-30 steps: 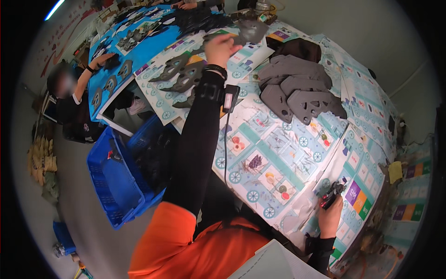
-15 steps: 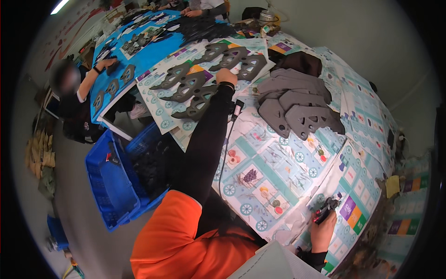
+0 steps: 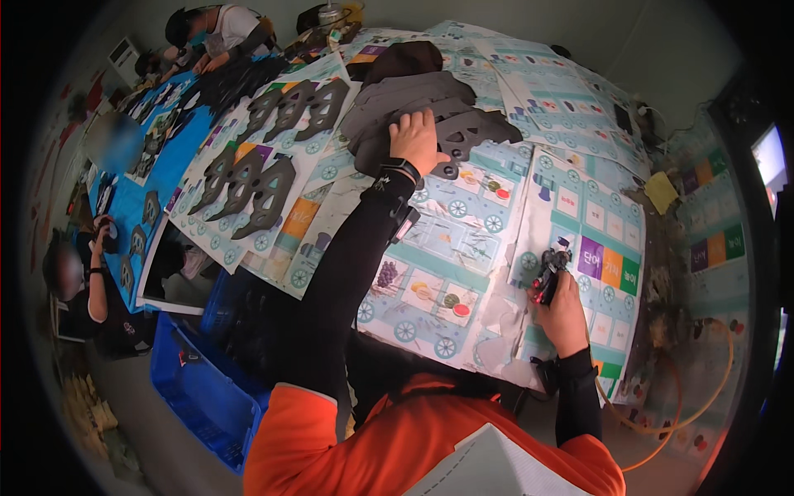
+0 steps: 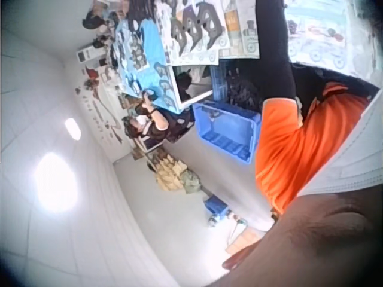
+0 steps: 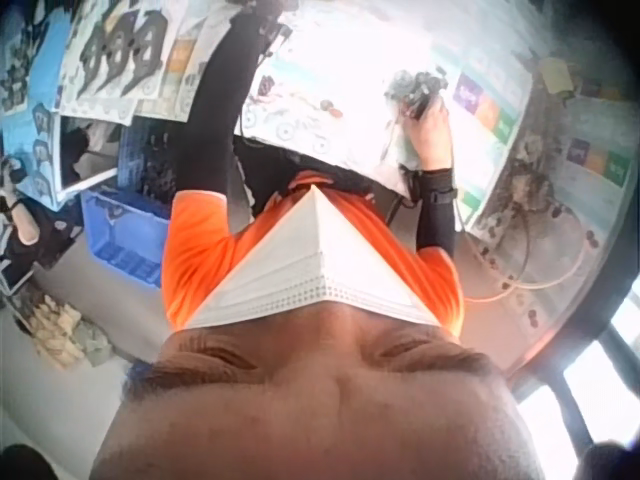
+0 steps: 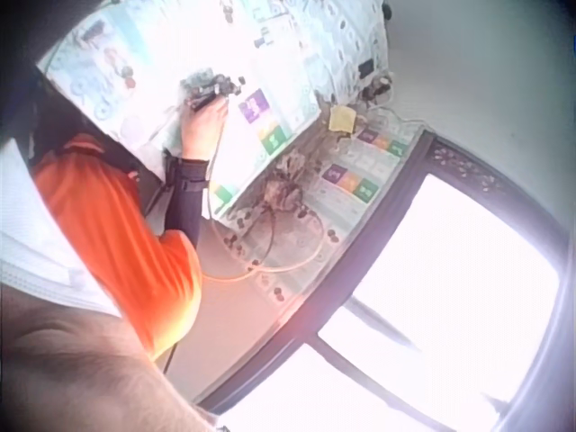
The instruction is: Applying adhesive to shoe upper components using a pneumatic spray gun.
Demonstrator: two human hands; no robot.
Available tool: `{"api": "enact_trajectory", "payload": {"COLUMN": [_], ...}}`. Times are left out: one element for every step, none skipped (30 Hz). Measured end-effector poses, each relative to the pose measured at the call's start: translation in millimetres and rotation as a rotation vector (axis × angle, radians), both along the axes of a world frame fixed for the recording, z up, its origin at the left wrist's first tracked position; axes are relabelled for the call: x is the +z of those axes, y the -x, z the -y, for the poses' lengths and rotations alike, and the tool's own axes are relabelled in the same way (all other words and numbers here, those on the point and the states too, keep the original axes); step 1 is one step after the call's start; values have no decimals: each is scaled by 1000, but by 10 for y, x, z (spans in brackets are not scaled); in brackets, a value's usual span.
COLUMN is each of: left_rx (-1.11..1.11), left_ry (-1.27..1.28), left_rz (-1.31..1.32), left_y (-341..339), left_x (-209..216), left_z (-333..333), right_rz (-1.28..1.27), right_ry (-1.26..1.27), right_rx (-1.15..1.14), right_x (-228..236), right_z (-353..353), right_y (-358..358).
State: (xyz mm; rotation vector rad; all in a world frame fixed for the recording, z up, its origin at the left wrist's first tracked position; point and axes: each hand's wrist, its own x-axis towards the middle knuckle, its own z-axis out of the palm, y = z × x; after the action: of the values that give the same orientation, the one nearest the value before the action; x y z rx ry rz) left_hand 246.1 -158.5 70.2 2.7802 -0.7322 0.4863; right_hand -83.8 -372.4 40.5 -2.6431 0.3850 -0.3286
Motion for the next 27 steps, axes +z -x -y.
{"api": "enact_trajectory", "payload": {"left_rx": [-77, -29, -9, -19, -54, -118, -91, -62, -56, -46, 1, -43, -75, -122, -129, -207, -320, -243, -259, -68, 92, 130, 116, 117, 87, 47, -24], "left_ry": [-61, -67, -53, -62, -85, 130, 157, 364, 560, 798, 871, 1107, 1314, 1315, 1275, 999, 717, 637, 614, 712, 630, 484, 428, 518, 550, 554, 549], "left_rz": [24, 9, 68, -17, -159, -128, -52, -113, -185, -176, -278, -443, -687, -862, -1111, -1206, -1313, -1071, -830, -633, -319, -57, 81, -139, -61, -231, -444], "left_y": [-12, -1, -9, -10, -14, 46, 122, 190, 292, 476, 690, 989, 1336, 1711, 2077, 2382, 2591, 2733, 2818, 2785, 2607, 2422, 2190, 2060, 1921, 1786, 1727], "left_x": [12, 23, 58, 105, 161, 183, 204, 245, 274, 253, 231, 180, 137, 106, 94, 118, 138, 119, 89, 37, -46, -116, -187, -269, -331, -361, -377], "left_z": [81, 152, 188, 194, 182, 137, 77, 9, -74, -191, -333, -404, -469, -527, -583, -704, -831, -900, -948, -963, -964, -1006, -1013, -956, -899, -851, -833], "right_rz": [33, 27, -1, 43, 69, 100, 92, 128, 122, 217, 263, 290, 300, 297, 295, 277, 307, 266, 239, 209, 179, 126, 102, 78, 52, 18, 8], "right_ry": [-1, -50, -85, -82, -94, -126, -171, -309, -549, -679, -801, -824, -831, -854, -857, -872, -879, -880, -882, -847, -879, -875, -877, -883, -936, -955, -984], "right_rx": [22, 26, -11, -7, 46, -2, -113, -137, -240, -179, -264, -169, -210, -251, -198, -154, -155, -124, -99, -100, -95, -45, -42, -16, -10, 31, 29], "right_x": [20, 42, 69, 97, 130, 172, 216, 275, 346, 416, 484, 568, 667, 740, 822, 891, 952, 1019, 1073, 1122, 1151, 1173, 1187, 1202, 1222, 1226, 1232], "right_z": [14, 32, 49, 63, 76, 87, 97, 107, 123, 140, 146, 154, 173, 157, 147, 116, 78, 44, 3, -33, -77, -125, -170, -206, -227, -250, -269], "right_y": [24, 39, 73, 109, 153, 216, 269, 344, 415, 453, 484, 525, 553, 562, 569, 564, 546, 532, 513, 490, 468, 454, 436, 424, 413, 398, 392]}}
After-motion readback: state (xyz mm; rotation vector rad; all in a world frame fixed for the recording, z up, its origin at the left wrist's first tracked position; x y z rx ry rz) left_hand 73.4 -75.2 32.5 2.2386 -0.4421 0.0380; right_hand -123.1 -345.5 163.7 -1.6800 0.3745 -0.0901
